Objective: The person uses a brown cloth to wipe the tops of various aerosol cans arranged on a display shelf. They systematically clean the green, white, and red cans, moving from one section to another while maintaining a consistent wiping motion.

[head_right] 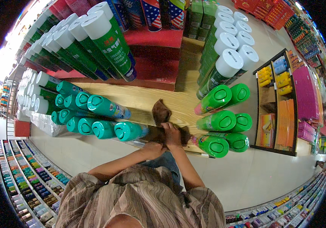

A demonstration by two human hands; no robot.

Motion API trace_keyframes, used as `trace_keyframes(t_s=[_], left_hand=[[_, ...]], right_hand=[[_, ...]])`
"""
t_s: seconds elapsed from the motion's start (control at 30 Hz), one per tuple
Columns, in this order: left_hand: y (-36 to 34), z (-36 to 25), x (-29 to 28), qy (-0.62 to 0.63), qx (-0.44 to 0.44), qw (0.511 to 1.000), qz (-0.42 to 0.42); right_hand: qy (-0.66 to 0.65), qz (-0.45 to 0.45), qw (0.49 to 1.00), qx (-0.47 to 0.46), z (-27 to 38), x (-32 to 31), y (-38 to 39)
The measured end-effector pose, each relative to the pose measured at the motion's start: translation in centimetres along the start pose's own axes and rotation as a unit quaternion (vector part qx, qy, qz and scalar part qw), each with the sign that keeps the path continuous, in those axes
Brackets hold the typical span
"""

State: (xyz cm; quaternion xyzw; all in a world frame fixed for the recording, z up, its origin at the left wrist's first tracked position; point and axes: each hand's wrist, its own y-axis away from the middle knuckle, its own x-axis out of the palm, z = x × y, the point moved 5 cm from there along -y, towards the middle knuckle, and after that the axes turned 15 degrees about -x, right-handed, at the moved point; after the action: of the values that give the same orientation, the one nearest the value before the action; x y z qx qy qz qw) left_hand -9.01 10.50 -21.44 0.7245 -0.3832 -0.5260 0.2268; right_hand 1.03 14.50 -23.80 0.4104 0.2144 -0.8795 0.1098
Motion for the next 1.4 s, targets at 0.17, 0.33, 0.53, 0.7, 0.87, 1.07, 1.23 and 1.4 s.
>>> trace_keyframes(t_s=[0.17,0.33,0.53,0.7,0.87,1.07,1.23,1.4], left_hand=[[0.5,1.7,1.9,-0.026,0.11,0.986,-0.124],[3.2,0.9,-0.6,0.039,0.084,0.994,-0.053],[4.8,0.7,-1.3,0.132,0.148,0.974,-0.106],[6.8,-0.3,-3.0,0.268,0.248,0.907,-0.208],[8.5,0.4,-4.0,0.259,0.267,0.92,-0.124],[17.3,1.7,-9.8,0.387,0.291,0.87,0.087],[17.9,5.8,-9.4,0.515,0.264,0.785,0.22],[18.8,6.0,-7.4,0.529,0.226,0.768,0.283]], right_hand=[[-0.449,-0.154,0.828,0.299,-3.7,2.8,4.0],[-0.671,-0.21,0.557,0.442,-5.5,1.6,4.4],[-0.73,-0.289,0.498,0.368,-3.1,-2.6,2.6],[-0.766,-0.274,0.498,0.301,0.8,-6.0,1.3],[-0.771,-0.241,0.536,0.247,4.6,-6.6,2.8],[-0.65,-0.251,0.654,0.295,9.9,-6.9,7.0],[-0.157,-0.101,0.945,0.268,14.1,-6.3,8.4],[-0.219,-0.179,0.955,0.089,20.3,-7.7,7.8]])
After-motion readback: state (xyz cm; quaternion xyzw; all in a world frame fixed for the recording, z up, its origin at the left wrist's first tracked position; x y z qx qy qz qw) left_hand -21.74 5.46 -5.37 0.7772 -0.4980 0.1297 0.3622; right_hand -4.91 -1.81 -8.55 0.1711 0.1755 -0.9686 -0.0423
